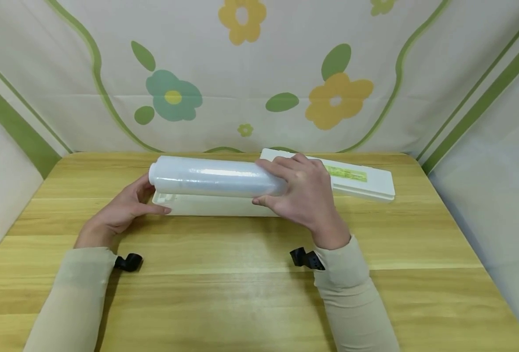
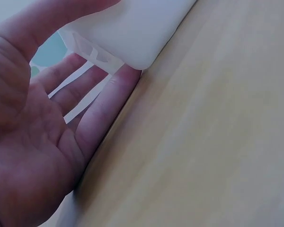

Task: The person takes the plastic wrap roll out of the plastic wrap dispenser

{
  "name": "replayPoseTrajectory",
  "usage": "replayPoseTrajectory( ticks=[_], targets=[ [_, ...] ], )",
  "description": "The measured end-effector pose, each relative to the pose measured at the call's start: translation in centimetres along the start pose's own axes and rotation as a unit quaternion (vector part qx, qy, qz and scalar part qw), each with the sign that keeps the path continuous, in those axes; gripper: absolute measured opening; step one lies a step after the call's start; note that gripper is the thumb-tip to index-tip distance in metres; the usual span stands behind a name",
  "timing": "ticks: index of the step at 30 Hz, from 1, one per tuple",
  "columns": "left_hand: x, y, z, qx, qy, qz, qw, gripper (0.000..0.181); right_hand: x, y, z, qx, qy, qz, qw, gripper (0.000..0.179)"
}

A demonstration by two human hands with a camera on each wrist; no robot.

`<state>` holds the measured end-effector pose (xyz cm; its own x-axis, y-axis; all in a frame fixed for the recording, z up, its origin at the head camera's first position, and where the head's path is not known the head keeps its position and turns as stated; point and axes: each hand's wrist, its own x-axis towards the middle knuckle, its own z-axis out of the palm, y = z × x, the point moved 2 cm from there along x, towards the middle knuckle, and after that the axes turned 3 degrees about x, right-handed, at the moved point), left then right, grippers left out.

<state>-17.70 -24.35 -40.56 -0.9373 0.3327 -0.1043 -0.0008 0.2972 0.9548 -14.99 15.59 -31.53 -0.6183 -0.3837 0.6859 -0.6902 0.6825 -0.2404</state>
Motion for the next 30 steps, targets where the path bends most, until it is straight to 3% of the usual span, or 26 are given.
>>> replayPoseTrajectory(
  ticks=[16,30],
  targets=[
    [-0.4,-0.3,-0.3,-0.007,0.016,-0.009,0.9998,0.103,-1.5,0.9,-2.0,-0.02,0.015,-0.019,0.9995,0.068],
    [-0.3,-0.5,-0.3,-0.021,0.013,-0.005,0.9997,0.102,-2.4,1.2,-2.8,-0.047,-0.012,-0.003,0.9988,0.069]
  ],
)
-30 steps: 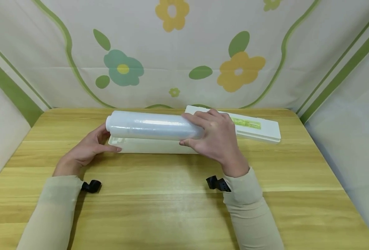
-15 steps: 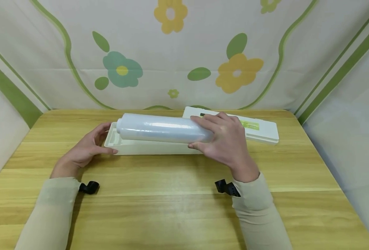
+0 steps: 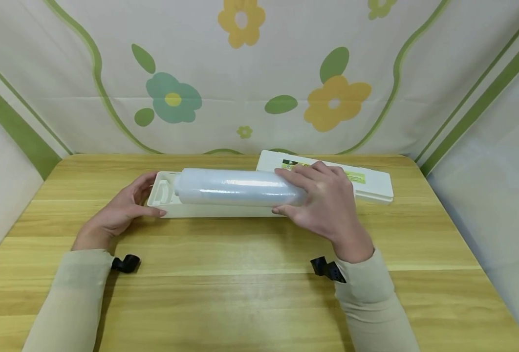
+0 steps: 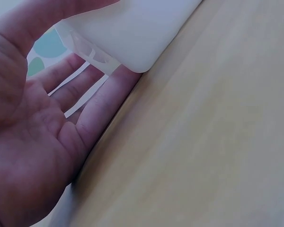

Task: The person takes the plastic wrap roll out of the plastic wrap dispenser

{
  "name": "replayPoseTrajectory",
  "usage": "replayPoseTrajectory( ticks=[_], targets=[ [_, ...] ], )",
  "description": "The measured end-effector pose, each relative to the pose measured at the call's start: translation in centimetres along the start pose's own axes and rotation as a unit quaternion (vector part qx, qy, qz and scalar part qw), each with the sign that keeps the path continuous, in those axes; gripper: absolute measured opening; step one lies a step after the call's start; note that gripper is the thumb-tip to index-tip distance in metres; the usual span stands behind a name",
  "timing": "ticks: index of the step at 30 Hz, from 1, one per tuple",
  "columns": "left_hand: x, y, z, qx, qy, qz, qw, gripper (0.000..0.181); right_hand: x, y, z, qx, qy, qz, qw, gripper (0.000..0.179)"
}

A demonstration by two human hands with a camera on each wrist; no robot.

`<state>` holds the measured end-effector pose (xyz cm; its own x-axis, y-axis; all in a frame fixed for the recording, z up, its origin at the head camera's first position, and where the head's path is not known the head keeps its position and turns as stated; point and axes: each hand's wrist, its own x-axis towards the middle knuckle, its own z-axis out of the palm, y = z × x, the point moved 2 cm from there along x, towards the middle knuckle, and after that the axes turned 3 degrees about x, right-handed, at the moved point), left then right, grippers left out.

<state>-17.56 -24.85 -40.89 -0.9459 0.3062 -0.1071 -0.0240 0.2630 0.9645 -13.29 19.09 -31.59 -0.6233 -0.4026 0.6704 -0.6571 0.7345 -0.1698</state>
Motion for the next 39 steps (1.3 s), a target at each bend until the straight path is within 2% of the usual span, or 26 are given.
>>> replayPoseTrajectory(
  ticks=[12,21,30,37,39],
  targets=[
    [0.0,0.2,0.0,0.0,0.001,-0.007,1.0,0.102,-1.0,0.1,-0.4,0.0,0.011,0.0,0.9999,0.068],
    [0.0,0.3,0.0,0.005,0.0,-0.005,1.0,0.102,-2.1,0.3,-0.7,0.007,0.007,-0.018,0.9998,0.068],
    [-0.1,0.0,0.0,0.004,-0.003,0.0,1.0,0.1,-3.4,0.7,-0.7,0.015,-0.012,-0.017,0.9997,0.071],
    [0.0,0.0,-0.2,0.007,-0.007,0.007,0.9999,0.1,-4.7,0.8,-0.7,0.011,-0.051,-0.016,0.9985,0.071],
    [0.0,0.0,-0.3,0.008,-0.006,0.008,0.9999,0.1,-4.8,0.8,-0.6,0.015,-0.047,-0.023,0.9985,0.071]
  ],
)
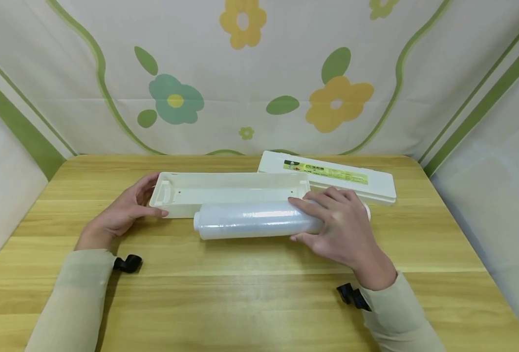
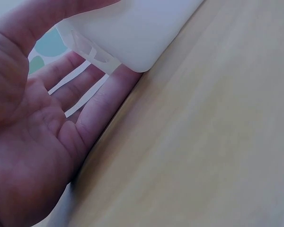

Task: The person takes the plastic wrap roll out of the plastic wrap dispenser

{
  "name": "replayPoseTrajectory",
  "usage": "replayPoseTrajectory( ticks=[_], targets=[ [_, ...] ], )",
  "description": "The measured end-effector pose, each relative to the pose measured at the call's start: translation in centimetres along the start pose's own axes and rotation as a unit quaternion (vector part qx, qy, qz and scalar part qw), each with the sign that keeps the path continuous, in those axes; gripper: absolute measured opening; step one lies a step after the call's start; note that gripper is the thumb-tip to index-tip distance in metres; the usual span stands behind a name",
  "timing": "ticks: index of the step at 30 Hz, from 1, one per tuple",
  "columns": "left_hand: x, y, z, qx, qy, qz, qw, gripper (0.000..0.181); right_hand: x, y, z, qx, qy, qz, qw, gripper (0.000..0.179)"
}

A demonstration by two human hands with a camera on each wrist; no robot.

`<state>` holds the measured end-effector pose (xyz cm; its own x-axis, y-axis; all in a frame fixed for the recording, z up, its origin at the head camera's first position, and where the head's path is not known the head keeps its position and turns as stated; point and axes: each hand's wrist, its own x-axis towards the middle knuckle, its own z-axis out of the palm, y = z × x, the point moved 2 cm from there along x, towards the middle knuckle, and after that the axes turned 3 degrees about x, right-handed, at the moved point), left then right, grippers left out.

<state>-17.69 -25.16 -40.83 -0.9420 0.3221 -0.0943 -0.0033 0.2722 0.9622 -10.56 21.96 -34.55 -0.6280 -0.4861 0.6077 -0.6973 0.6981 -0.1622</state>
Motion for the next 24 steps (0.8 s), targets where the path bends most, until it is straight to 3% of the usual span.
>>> replayPoseTrajectory(
  ticks=[9,15,24],
  targets=[
    [0.1,0.0,0.1,0.006,0.004,0.004,1.0,0.099,-1.0,0.5,0.4,0.003,0.013,-0.015,0.9998,0.071],
    [0.1,-0.2,0.1,0.006,0.001,0.016,0.9999,0.097,-1.6,0.9,0.8,0.0,-0.004,-0.01,0.9999,0.074],
    [0.0,0.0,0.1,0.008,-0.002,0.012,0.9999,0.099,-2.6,1.4,1.8,0.042,-0.055,0.024,0.9973,0.08]
  ],
)
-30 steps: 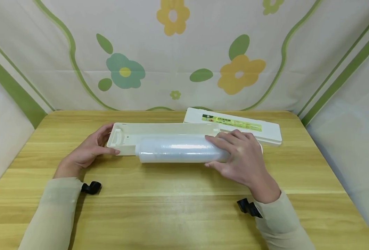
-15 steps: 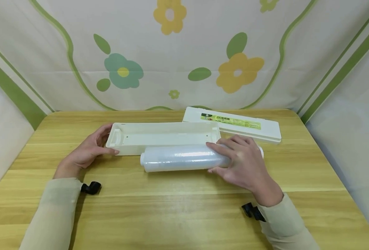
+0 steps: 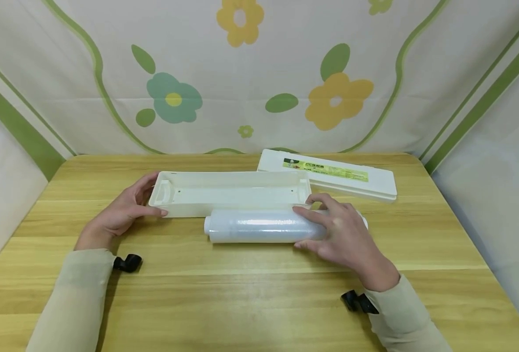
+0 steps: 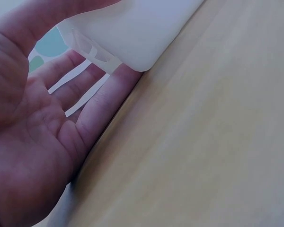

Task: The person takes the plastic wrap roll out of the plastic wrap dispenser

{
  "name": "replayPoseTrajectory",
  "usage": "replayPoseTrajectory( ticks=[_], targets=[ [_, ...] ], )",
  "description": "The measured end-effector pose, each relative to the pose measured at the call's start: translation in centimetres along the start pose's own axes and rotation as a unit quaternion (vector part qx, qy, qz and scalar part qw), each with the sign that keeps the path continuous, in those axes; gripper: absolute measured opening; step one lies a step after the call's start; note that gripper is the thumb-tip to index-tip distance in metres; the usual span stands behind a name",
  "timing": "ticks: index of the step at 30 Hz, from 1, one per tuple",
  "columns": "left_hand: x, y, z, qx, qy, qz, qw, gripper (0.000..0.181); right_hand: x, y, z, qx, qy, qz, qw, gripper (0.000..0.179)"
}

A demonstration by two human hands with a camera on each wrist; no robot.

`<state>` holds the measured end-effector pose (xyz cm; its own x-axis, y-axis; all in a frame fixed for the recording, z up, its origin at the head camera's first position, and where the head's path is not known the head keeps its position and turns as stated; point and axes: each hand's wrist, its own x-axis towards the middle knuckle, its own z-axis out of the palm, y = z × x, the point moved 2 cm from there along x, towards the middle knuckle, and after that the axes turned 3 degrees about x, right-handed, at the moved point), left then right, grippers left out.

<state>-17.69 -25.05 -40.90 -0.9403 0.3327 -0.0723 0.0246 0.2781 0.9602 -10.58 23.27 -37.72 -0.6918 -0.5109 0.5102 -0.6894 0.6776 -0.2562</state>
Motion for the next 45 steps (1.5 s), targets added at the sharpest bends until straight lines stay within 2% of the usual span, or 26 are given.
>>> replayPoseTrajectory(
  ticks=[19,32,45],
  targets=[
    [0.16,0.18,0.01,-0.001,-0.007,-0.003,1.0,0.101,-0.1,0.49,-0.1,-0.007,-0.01,0.0,0.9999,0.081],
    [-0.4,0.17,-0.37,0.012,0.0,-0.016,0.9998,0.101,0.41,0.55,0.06,-0.001,-0.036,0.009,0.9993,0.083],
    [-0.35,0.29,-0.03,0.006,-0.012,-0.005,0.9999,0.1,0.04,-0.01,-0.87,-0.013,-0.051,0.027,0.9982,0.069]
  ],
)
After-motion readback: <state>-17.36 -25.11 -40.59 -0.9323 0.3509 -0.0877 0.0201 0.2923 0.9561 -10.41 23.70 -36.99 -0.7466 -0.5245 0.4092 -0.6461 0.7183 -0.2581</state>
